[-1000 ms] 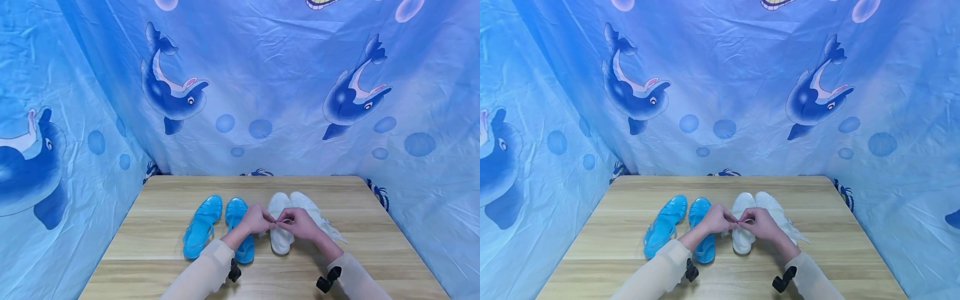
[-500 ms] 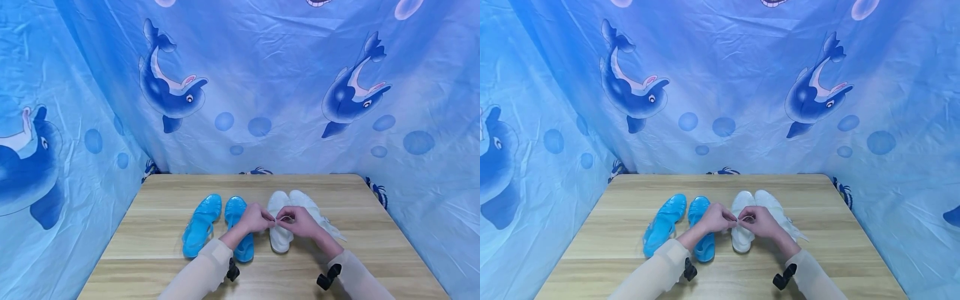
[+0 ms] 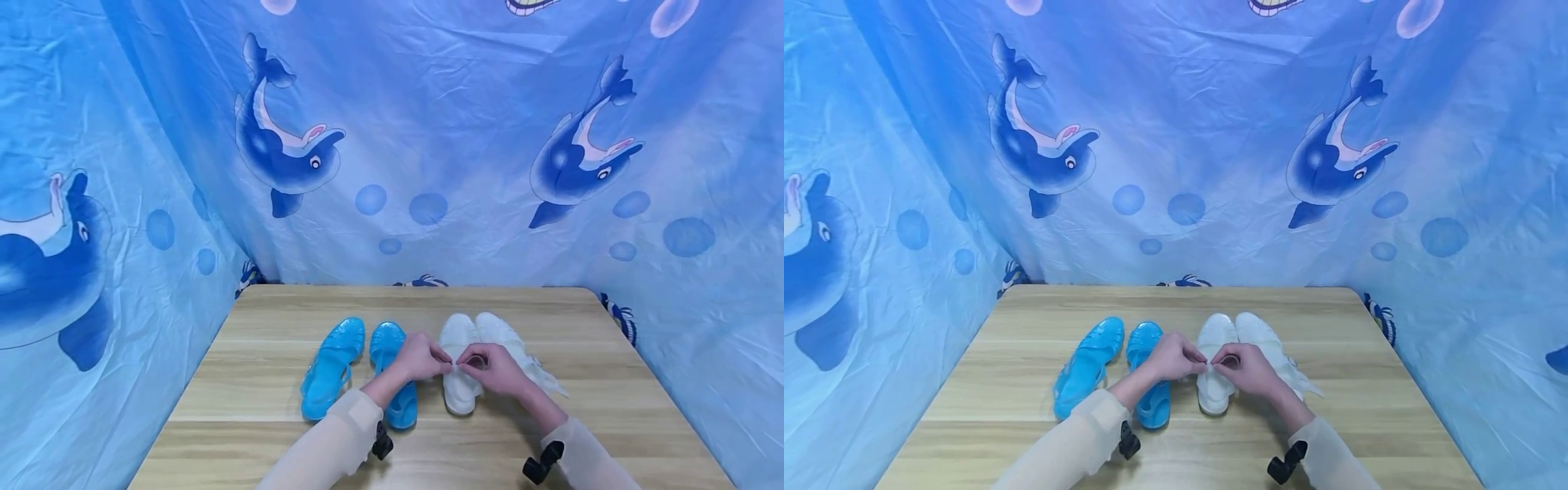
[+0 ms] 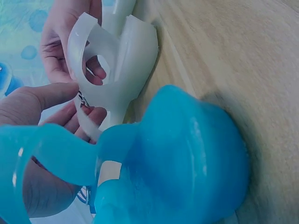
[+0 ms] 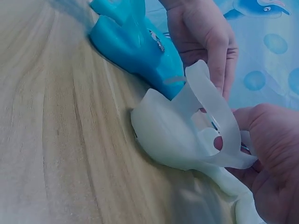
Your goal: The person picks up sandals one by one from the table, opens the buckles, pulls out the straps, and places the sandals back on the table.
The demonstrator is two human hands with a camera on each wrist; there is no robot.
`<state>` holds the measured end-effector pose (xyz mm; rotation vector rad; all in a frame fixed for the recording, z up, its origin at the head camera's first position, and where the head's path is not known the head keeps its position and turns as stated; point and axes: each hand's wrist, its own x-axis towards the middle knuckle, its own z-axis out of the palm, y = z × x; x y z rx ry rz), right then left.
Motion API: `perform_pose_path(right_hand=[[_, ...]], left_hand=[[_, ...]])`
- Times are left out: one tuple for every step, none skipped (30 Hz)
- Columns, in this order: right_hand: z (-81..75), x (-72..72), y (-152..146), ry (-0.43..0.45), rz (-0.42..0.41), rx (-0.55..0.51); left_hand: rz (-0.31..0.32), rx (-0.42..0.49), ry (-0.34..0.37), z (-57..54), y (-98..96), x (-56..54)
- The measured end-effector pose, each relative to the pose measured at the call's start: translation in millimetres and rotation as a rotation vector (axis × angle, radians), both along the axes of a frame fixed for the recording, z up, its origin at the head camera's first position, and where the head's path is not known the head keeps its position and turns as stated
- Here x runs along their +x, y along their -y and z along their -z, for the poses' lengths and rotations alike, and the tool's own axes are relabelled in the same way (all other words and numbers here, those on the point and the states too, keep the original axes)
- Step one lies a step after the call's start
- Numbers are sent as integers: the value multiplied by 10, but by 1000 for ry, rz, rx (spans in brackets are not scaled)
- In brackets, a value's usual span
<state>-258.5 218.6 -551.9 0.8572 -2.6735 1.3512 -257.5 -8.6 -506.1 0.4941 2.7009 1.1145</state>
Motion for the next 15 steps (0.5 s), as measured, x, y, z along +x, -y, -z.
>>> perform_pose_path(right_hand=[[-6, 2, 9, 4, -2, -4], [-15, 1, 21, 7, -7, -9], [-25, -2, 34, 5, -13, -15], [-38, -5, 49, 7, -18, -19], [-52, -6, 62, 12, -21, -22], [-59, -6, 70, 15, -23, -21], [-64, -4, 75, 19, -24, -20], [-63, -2, 75, 21, -25, -14], [-62, 2, 75, 21, -22, -9], [-54, 6, 69, 20, -18, -3], [-50, 11, 64, 19, -12, 1], [-44, 16, 57, 18, -7, 1], [-38, 21, 51, 12, -1, 3], [-33, 23, 45, 6, 4, 3], [-31, 26, 42, 3, 9, 0]], left_hand=[[-4, -4, 9, 3, -1, -2], [-8, -6, 11, 1, -1, -2], [-13, -7, 15, -2, -2, -1], [-17, -8, 17, -4, -3, -1], [-21, -7, 19, -7, -3, -1], [-20, -8, 13, -7, -2, -1], [-19, -11, 7, -5, -3, -1], [-18, -13, 5, -6, -2, 1], [-16, -16, 2, -4, -2, 2], [-14, -16, 0, -2, -1, 2], [-12, -16, 1, 0, 1, 3], [-10, -17, 3, 1, 1, 4], [-11, -19, 7, 0, 1, 5], [-11, -18, 10, -2, 3, 6], [-13, -19, 8, -4, 5, 7]])
